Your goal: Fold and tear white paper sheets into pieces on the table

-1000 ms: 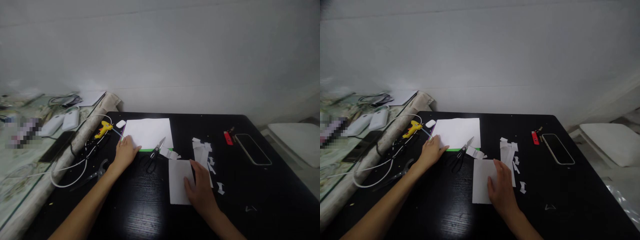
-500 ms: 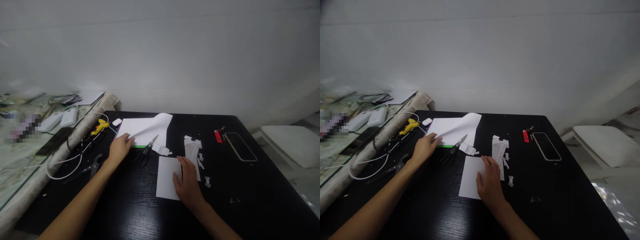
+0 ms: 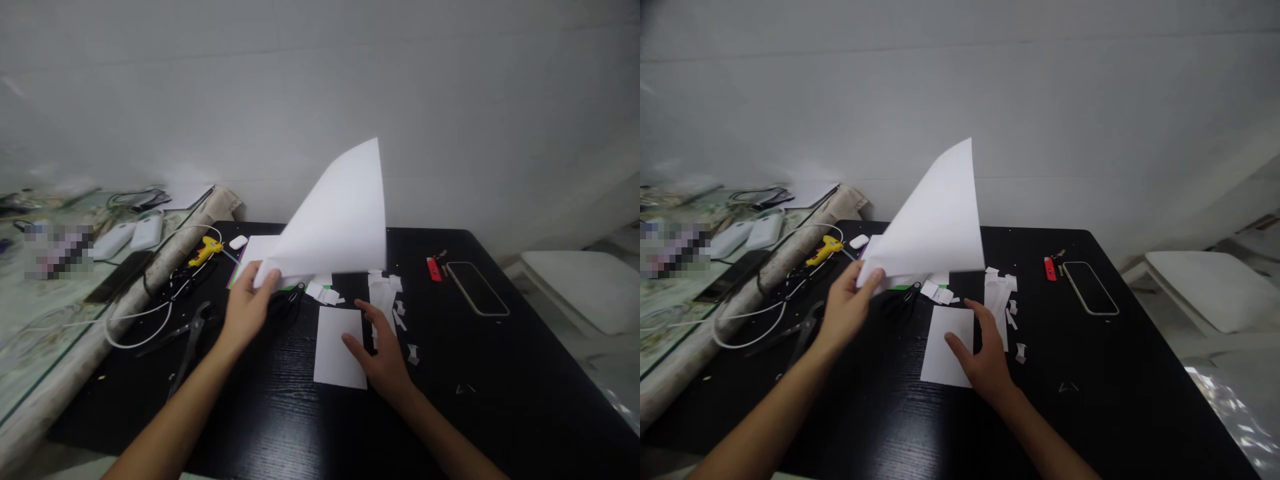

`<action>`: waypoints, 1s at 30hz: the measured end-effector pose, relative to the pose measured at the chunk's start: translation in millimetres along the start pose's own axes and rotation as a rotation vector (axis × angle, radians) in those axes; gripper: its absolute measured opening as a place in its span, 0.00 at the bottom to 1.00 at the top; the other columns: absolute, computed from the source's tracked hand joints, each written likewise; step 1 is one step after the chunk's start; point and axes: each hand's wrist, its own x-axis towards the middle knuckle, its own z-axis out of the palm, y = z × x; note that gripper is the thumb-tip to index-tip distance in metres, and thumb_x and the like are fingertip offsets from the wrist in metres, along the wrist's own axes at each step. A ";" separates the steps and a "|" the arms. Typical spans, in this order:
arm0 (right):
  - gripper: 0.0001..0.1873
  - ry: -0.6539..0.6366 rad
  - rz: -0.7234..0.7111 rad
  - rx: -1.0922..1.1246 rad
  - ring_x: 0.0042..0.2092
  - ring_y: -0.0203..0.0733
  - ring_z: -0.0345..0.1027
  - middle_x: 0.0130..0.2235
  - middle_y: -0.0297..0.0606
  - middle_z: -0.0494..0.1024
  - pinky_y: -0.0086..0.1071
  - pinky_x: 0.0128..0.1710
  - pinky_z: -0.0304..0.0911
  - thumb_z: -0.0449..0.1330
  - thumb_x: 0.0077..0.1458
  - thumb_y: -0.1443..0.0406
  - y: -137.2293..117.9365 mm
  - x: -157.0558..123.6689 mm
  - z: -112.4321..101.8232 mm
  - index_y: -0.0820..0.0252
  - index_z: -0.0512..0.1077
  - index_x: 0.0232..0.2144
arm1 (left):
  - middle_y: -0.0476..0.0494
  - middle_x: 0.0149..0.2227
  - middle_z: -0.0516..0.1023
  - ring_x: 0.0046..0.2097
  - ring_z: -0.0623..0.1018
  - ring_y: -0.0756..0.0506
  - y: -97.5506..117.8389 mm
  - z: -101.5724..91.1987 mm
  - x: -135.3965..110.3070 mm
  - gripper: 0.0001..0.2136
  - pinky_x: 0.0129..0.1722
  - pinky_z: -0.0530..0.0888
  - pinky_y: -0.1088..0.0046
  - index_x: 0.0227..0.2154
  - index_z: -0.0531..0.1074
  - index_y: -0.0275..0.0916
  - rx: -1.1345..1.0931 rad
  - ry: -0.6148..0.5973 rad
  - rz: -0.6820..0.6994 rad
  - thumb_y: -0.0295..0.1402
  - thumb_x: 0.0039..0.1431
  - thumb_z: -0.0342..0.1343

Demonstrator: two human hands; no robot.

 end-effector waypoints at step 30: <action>0.21 -0.127 0.587 0.411 0.37 0.51 0.80 0.39 0.45 0.85 0.40 0.35 0.75 0.74 0.47 0.54 -6.7 33.8 -47.3 0.62 0.79 0.40 | 0.48 0.29 0.82 0.25 0.79 0.47 -38.6 34.0 -37.2 0.18 0.25 0.73 0.75 0.40 0.75 0.37 -0.577 -0.562 -0.496 0.44 0.54 0.68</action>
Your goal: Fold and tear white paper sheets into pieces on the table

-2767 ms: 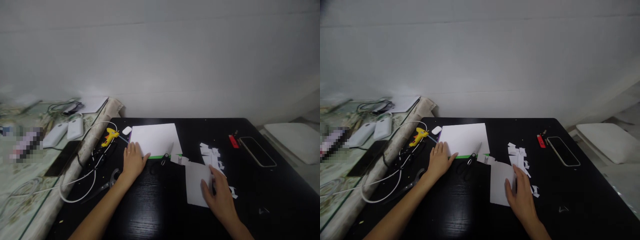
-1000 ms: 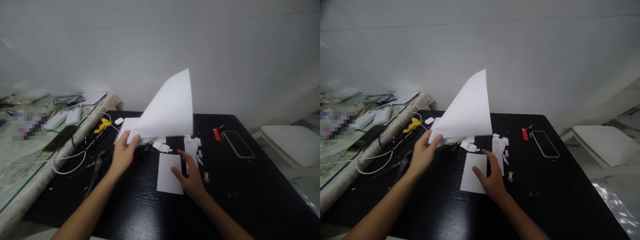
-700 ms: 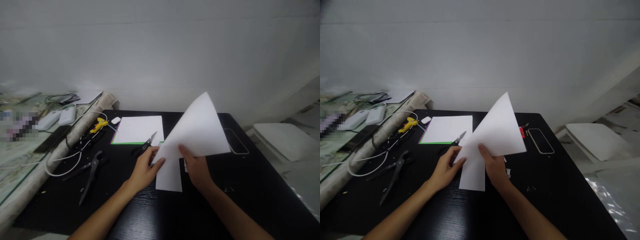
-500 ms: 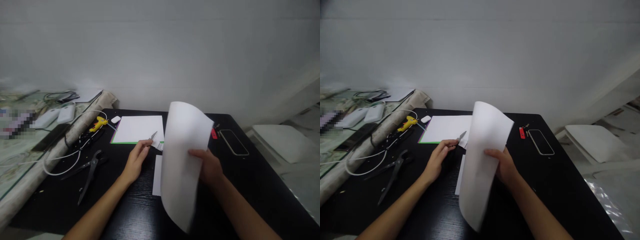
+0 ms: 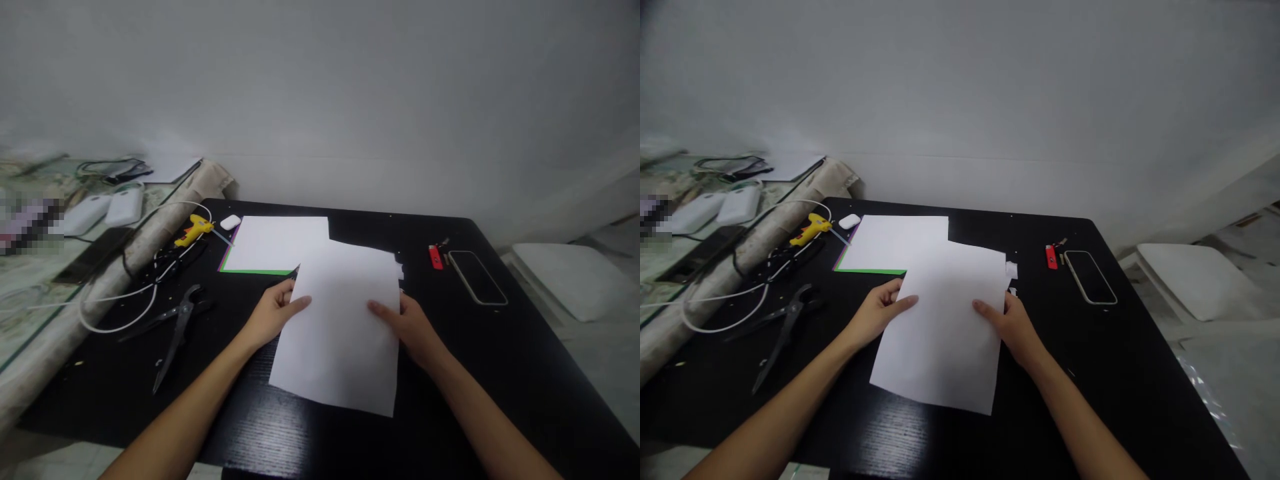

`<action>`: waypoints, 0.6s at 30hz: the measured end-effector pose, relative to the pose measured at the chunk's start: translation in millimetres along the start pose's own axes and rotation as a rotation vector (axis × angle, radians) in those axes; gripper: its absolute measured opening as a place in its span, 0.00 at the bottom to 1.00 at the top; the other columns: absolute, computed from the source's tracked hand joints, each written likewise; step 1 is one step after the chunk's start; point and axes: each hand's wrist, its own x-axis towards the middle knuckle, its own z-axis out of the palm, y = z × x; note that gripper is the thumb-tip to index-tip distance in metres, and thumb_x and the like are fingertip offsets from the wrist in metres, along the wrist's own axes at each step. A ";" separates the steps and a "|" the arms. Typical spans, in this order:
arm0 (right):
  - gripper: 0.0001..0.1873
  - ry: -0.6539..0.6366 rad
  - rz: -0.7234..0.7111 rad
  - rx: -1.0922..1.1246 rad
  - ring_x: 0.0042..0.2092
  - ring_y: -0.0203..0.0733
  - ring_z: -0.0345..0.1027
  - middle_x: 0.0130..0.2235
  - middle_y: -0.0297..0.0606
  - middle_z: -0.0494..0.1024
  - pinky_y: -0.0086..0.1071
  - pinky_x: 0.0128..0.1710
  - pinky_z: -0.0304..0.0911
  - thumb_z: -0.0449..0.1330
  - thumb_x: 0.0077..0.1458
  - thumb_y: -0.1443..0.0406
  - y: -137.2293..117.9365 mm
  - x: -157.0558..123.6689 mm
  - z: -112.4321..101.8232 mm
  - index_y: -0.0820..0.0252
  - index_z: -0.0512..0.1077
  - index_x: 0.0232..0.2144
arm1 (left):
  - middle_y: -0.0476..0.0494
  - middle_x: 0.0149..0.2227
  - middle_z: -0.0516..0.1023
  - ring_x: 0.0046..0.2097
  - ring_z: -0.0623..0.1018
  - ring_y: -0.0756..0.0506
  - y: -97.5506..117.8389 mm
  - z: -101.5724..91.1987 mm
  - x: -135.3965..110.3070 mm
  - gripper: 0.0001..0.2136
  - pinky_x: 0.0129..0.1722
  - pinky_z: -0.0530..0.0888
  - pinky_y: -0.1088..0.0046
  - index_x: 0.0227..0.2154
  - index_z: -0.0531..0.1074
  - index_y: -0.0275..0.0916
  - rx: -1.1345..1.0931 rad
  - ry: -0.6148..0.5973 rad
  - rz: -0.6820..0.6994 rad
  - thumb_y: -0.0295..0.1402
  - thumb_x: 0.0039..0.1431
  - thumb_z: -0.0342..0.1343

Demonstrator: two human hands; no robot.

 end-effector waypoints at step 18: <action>0.24 -0.137 -0.041 -0.018 0.48 0.56 0.78 0.46 0.44 0.84 0.49 0.49 0.73 0.74 0.47 0.53 14.8 1.7 -11.1 0.57 0.77 0.44 | 0.39 0.52 0.81 0.45 0.83 0.41 -4.4 -7.1 6.1 0.24 0.44 0.78 0.67 0.58 0.69 0.41 -0.078 -0.067 0.063 0.35 0.60 0.66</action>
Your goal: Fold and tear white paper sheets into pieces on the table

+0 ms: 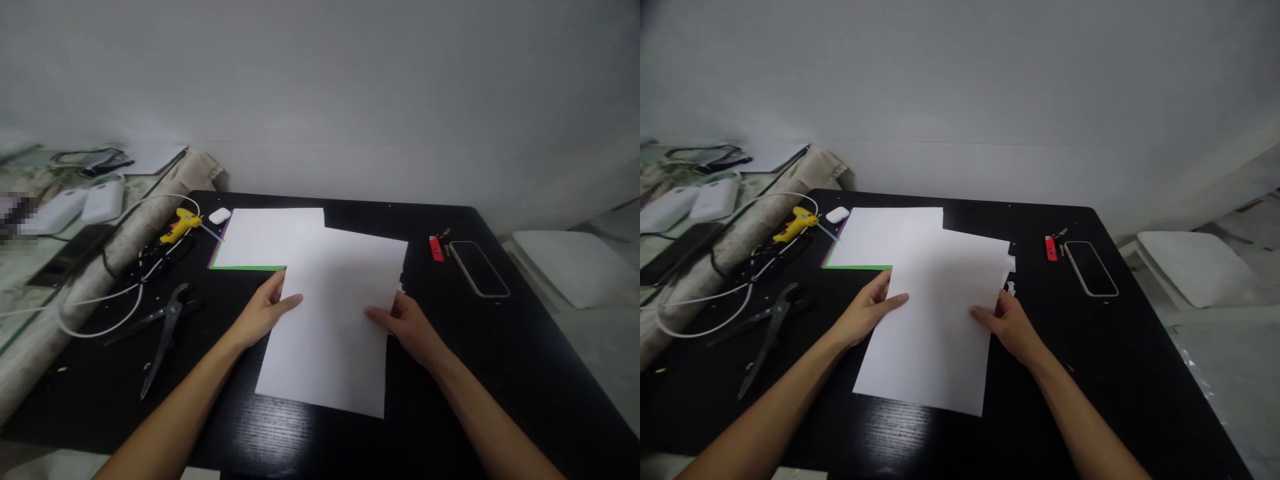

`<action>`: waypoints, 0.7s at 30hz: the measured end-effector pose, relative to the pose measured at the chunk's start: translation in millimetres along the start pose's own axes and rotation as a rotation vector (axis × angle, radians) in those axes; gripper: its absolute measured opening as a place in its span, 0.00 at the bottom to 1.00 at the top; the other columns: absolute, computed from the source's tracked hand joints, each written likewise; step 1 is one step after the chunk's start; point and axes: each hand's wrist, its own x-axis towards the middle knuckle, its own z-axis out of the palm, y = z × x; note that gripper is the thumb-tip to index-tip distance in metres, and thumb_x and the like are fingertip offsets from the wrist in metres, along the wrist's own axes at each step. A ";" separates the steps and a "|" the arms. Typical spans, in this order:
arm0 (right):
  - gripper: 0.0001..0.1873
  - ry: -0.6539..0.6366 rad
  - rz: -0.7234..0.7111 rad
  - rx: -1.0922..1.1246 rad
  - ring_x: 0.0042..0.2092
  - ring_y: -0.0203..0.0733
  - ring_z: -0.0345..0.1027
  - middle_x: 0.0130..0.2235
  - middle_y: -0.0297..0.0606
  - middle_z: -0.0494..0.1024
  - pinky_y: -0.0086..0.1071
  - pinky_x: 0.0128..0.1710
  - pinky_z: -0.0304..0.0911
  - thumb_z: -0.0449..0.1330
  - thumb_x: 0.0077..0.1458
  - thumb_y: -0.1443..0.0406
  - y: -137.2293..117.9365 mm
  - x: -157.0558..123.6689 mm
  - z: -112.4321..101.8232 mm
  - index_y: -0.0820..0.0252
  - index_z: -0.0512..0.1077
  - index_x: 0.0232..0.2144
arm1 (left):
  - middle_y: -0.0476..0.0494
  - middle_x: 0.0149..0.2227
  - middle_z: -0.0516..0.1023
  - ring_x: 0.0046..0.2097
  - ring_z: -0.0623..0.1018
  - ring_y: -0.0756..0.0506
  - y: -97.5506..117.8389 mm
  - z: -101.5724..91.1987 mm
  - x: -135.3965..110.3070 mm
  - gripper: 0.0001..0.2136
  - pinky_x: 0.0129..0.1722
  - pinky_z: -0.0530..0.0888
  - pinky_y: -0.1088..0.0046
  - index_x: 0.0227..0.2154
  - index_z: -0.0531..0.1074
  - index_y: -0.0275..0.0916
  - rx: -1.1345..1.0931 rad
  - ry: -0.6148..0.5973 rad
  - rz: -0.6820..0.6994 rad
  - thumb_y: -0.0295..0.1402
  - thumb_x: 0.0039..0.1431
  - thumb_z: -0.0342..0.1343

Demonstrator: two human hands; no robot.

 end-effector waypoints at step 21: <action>0.14 -0.171 0.152 0.324 0.57 0.57 0.72 0.53 0.40 0.81 0.52 0.60 0.61 0.73 0.45 0.64 9.1 -1.4 -4.9 0.52 0.82 0.38 | 0.41 0.40 0.85 0.34 0.82 0.44 2.5 6.1 -2.9 0.11 0.33 0.76 0.71 0.40 0.81 0.37 -0.099 0.093 -0.092 0.33 0.54 0.68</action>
